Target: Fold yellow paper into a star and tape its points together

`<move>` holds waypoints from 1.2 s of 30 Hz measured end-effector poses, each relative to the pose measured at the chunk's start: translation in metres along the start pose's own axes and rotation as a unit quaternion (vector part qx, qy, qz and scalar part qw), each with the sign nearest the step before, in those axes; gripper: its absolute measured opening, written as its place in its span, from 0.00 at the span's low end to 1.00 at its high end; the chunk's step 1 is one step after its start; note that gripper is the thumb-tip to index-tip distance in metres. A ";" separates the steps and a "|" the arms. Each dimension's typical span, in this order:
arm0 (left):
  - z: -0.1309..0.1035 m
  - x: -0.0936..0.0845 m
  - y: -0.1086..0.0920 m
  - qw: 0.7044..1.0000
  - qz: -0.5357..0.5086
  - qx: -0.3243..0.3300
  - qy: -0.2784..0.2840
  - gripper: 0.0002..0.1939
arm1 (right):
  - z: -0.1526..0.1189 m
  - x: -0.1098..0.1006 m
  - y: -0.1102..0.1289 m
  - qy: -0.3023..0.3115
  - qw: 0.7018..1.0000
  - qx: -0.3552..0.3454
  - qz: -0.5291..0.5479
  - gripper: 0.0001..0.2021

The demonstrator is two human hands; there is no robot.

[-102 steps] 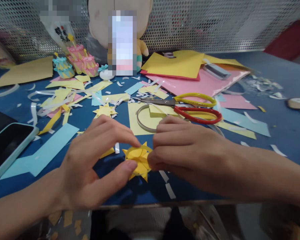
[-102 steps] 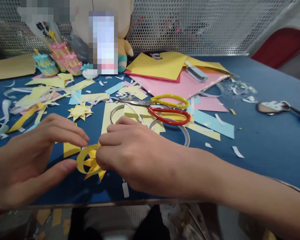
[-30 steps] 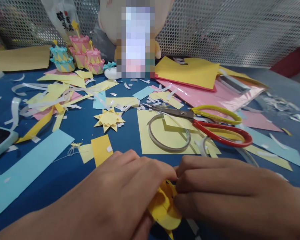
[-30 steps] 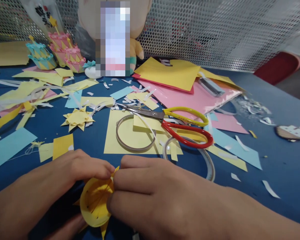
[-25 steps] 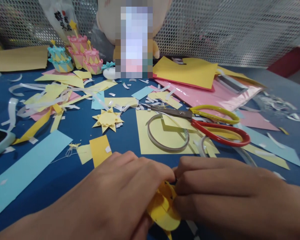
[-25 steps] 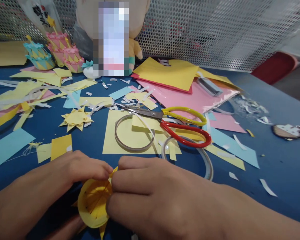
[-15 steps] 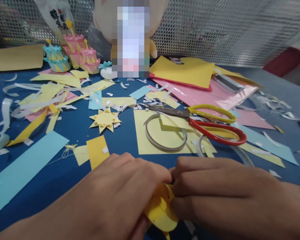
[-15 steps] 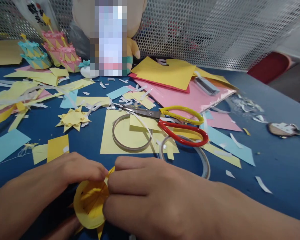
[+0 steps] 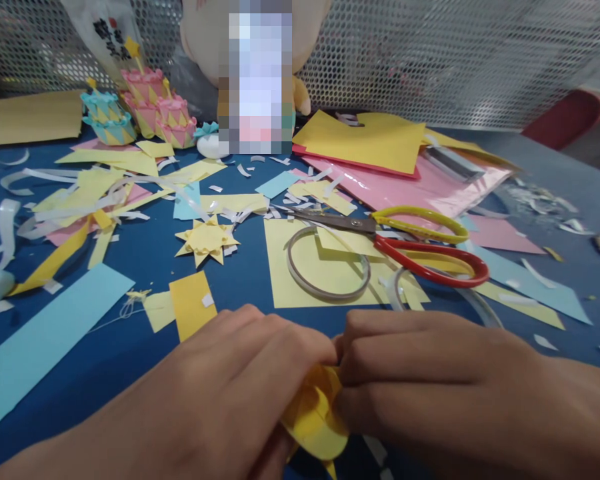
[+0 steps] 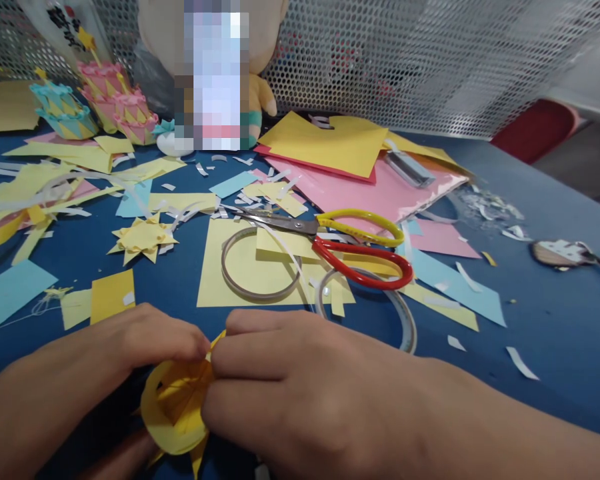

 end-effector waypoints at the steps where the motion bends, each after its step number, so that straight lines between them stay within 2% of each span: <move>1: 0.000 0.000 0.000 1.000 0.002 0.000 0.003 0.18 | 0.000 0.000 0.000 0.002 1.000 0.001 0.000 0.17; 9: -0.001 0.000 -0.001 0.999 0.007 -0.011 0.033 0.18 | 0.000 -0.003 0.001 -0.008 1.000 -0.002 0.022 0.15; 16: -0.001 -0.002 0.000 0.999 -0.034 -0.015 0.018 0.18 | -0.001 -0.001 -0.001 0.001 1.000 0.015 0.023 0.15; 22: 0.000 -0.002 0.000 0.999 -0.017 -0.027 0.028 0.17 | -0.003 0.000 0.001 0.017 0.999 0.043 0.003 0.17; 33: -0.002 -0.009 -0.006 1.000 -0.008 -0.010 -0.006 0.15 | -0.002 -0.003 0.004 0.005 0.999 0.026 -0.033 0.17; 36: -0.002 -0.008 -0.005 1.000 -0.016 -0.019 0.002 0.15 | -0.001 -0.003 0.005 0.007 0.999 0.015 -0.031 0.15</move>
Point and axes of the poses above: each hand's wrist, its own z-axis towards the middle knuckle, its own x-axis out of the palm, y = z × x, the point moved 8 cm from there along z, towards the middle knuckle, and after that the axes turned 13 degrees about -x, right-handed, at the moved point
